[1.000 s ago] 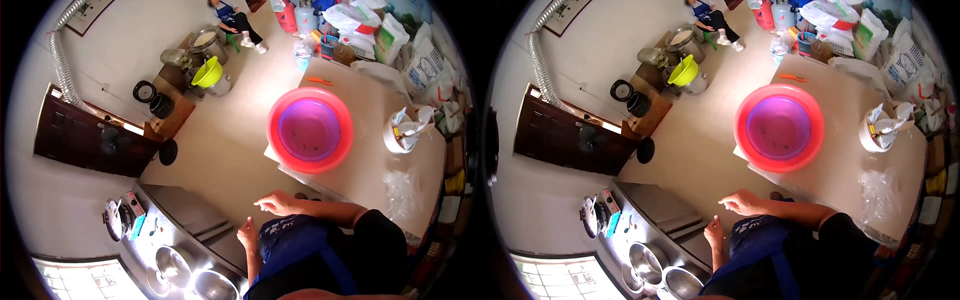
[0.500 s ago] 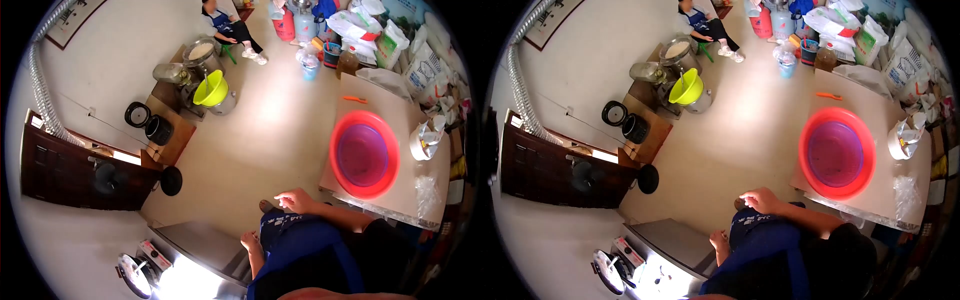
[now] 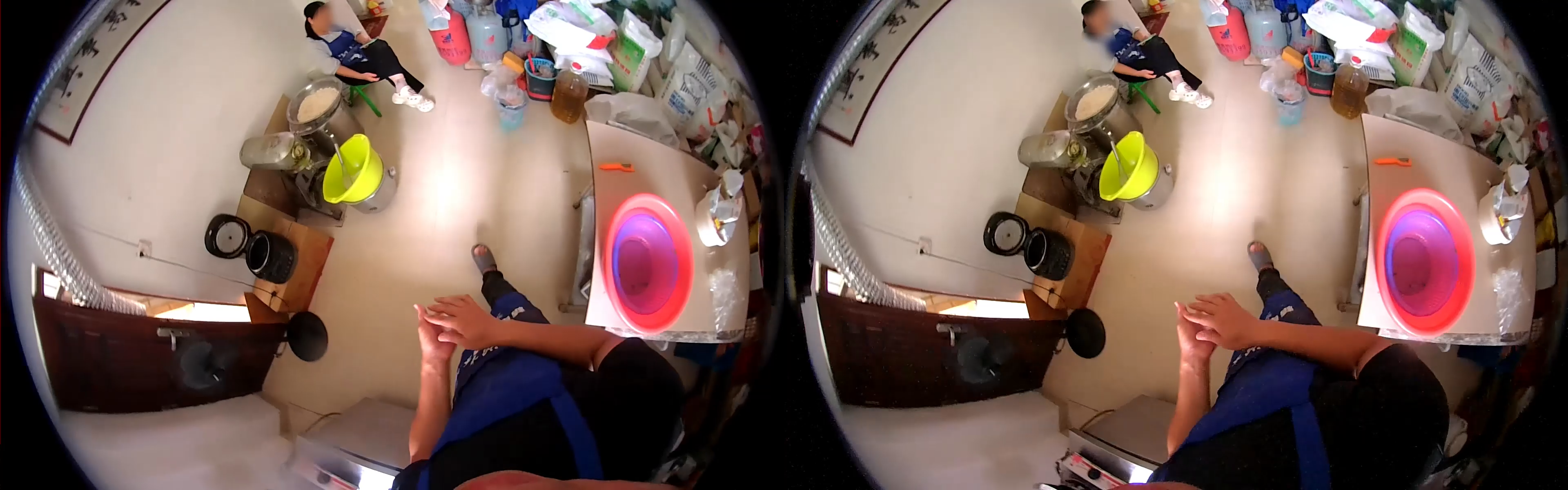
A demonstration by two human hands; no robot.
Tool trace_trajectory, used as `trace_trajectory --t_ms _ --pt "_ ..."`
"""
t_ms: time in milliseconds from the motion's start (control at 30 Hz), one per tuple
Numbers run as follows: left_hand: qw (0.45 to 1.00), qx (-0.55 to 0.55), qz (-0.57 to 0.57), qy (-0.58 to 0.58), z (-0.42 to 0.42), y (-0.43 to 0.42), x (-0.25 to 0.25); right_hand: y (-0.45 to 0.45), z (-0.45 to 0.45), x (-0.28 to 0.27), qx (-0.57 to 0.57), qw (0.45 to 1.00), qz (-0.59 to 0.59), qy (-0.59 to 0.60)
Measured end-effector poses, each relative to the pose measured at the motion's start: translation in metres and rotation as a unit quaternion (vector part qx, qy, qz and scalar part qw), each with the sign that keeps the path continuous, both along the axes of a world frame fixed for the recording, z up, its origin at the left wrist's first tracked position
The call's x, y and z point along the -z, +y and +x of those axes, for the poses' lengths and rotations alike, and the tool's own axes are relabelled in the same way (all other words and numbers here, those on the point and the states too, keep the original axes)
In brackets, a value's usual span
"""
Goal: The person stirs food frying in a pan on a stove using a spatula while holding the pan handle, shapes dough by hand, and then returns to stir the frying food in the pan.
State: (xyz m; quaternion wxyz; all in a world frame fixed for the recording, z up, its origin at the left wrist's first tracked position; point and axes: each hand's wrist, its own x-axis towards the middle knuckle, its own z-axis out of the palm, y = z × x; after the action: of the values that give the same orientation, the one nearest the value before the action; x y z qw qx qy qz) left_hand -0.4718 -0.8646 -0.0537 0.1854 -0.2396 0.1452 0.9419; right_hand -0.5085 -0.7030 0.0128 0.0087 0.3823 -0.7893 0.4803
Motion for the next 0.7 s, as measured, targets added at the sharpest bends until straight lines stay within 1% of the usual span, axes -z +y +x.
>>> trace_trajectory --t_ms 67,100,133,167,200,233,267,300,333,367,433,500,533,567,600,633,667,700 --pt "0.991 0.029 -0.079 0.103 -0.053 0.045 -0.074 -0.007 -0.04 0.009 0.04 0.995 0.066 0.059" --pt "0.99 0.033 -0.082 0.107 -0.073 0.043 -0.066 0.003 -0.066 -0.002 0.049 0.999 0.003 0.01" --pt "0.994 0.048 -0.074 0.067 -0.093 0.04 -0.055 0.009 -0.093 0.008 0.051 0.999 0.0 0.016" --pt "0.996 0.061 -0.064 0.025 -0.118 0.043 -0.055 0.016 -0.118 0.019 0.038 0.999 0.007 -0.021" --pt "0.996 0.058 -0.065 0.031 -0.144 0.051 -0.056 0.023 -0.145 0.028 0.024 0.998 0.015 -0.057" --pt "0.993 0.078 -0.076 0.04 -0.168 0.061 -0.074 0.024 -0.172 0.028 0.063 0.997 -0.04 -0.036" --pt "0.99 0.099 -0.085 0.048 -0.195 0.07 -0.086 0.028 -0.204 0.026 0.06 0.997 -0.044 -0.032" --pt "0.988 0.127 -0.09 0.013 -0.217 0.075 -0.089 0.032 -0.235 0.026 0.059 0.991 -0.053 -0.108" --pt "0.987 0.128 -0.094 0.004 -0.235 0.077 -0.093 0.034 -0.254 0.02 0.059 0.977 -0.062 -0.193" --pt "0.987 0.128 -0.093 0.009 -0.254 0.082 -0.096 0.037 -0.276 0.014 0.068 0.974 -0.08 -0.203" --pt "0.987 0.13 -0.09 0.021 -0.303 0.094 -0.1 0.047 -0.319 0.008 0.069 0.975 -0.077 -0.197" --pt "0.984 0.14 -0.075 0.079 -0.334 0.103 -0.109 0.051 -0.348 0.01 0.062 0.975 -0.071 -0.2" --pt "0.985 0.135 -0.071 0.076 -0.349 0.108 -0.106 0.054 -0.365 0.012 0.085 0.971 -0.077 -0.212" --pt "0.98 0.15 -0.103 0.08 -0.362 0.113 -0.098 0.057 -0.381 0.015 0.109 0.966 -0.081 -0.222" --pt "0.973 0.166 -0.133 0.084 -0.376 0.12 -0.088 0.064 -0.395 0.019 0.106 0.966 -0.074 -0.224" --pt "0.975 0.161 -0.127 0.081 -0.385 0.124 -0.078 0.068 -0.406 0.021 0.128 0.95 -0.071 -0.277" --pt "0.968 0.214 -0.12 0.055 -0.393 0.127 -0.068 0.072 -0.416 0.022 0.15 0.931 -0.068 -0.327" --pt "0.957 0.265 -0.114 0.031 -0.402 0.128 -0.059 0.076 -0.429 0.023 0.148 0.931 -0.062 -0.327"
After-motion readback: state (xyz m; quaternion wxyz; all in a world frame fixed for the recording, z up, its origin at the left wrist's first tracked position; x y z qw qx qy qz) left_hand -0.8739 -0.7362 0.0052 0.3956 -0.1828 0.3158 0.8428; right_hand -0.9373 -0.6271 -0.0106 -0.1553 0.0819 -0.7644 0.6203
